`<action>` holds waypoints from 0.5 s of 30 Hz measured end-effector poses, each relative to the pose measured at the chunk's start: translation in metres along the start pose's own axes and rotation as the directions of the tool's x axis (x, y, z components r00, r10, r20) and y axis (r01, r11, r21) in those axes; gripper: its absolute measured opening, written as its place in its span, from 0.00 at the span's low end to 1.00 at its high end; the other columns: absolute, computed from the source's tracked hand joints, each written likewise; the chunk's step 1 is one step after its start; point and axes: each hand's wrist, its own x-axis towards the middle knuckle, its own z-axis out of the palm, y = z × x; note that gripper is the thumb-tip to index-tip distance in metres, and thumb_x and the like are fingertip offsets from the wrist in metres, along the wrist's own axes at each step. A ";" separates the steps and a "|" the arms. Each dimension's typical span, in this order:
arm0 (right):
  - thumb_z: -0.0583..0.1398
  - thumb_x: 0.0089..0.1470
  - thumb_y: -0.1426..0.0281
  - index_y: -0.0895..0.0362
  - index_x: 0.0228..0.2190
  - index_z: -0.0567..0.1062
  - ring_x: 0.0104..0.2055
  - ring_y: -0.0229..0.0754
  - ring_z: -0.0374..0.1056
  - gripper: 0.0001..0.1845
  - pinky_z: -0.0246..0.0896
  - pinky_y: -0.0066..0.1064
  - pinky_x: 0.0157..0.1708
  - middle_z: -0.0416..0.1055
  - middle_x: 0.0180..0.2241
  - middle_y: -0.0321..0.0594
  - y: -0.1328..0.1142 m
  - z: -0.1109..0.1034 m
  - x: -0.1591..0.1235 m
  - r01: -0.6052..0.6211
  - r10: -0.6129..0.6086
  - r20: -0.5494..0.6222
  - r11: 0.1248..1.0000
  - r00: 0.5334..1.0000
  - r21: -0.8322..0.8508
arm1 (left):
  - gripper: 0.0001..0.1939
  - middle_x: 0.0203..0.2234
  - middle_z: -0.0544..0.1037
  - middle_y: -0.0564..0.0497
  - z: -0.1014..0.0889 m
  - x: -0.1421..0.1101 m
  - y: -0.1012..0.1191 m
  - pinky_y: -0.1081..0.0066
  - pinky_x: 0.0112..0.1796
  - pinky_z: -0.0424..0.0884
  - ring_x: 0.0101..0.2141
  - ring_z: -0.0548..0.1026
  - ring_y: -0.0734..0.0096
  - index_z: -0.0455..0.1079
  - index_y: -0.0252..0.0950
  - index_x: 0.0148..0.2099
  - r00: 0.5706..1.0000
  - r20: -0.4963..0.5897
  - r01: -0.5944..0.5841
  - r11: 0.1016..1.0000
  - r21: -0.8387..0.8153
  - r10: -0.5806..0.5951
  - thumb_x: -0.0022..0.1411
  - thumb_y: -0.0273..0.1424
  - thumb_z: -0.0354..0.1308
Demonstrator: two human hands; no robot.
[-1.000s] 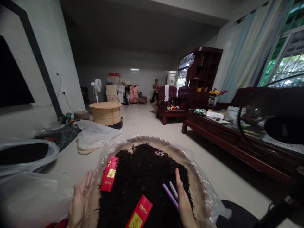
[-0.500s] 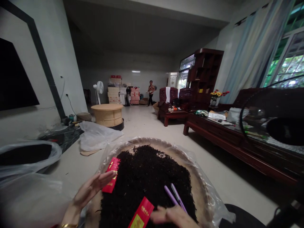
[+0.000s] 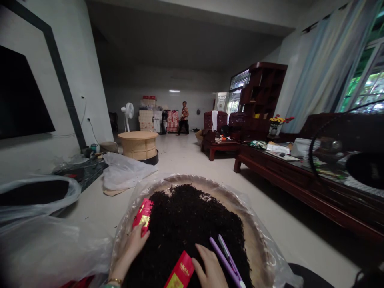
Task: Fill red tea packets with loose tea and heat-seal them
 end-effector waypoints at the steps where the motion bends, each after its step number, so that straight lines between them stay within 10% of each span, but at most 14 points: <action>1: 0.57 0.56 0.58 0.54 0.49 0.75 0.53 0.53 0.65 0.22 0.61 0.40 0.54 0.73 0.50 0.44 0.006 0.009 0.005 0.031 -0.036 -0.056 0.996 0.998 -0.088 | 0.21 0.45 0.77 0.35 0.007 -0.005 -0.005 0.58 0.52 0.64 0.49 0.73 0.51 0.72 0.27 0.49 1.000 0.015 0.006 0.999 0.043 -0.007 0.52 0.28 0.54; 8: 0.65 0.40 0.72 0.50 0.48 0.75 0.40 0.54 0.71 0.30 0.70 0.39 0.38 0.76 0.39 0.45 0.043 0.059 0.013 0.134 -0.190 -0.093 0.894 0.977 -0.428 | 0.18 0.51 0.73 0.38 0.036 -0.051 -0.002 0.57 0.55 0.62 0.54 0.69 0.54 0.73 0.33 0.49 0.994 0.034 -0.112 0.979 0.172 0.107 0.57 0.28 0.51; 15: 0.57 0.53 0.71 0.52 0.46 0.77 0.41 0.48 0.73 0.18 0.71 0.34 0.42 0.77 0.39 0.43 0.017 0.047 0.012 0.194 -0.200 -0.201 0.980 0.959 -0.047 | 0.19 0.46 0.77 0.43 0.033 -0.105 0.039 0.60 0.51 0.66 0.48 0.72 0.57 0.74 0.38 0.48 0.928 0.209 -0.279 0.948 -0.154 0.307 0.53 0.32 0.58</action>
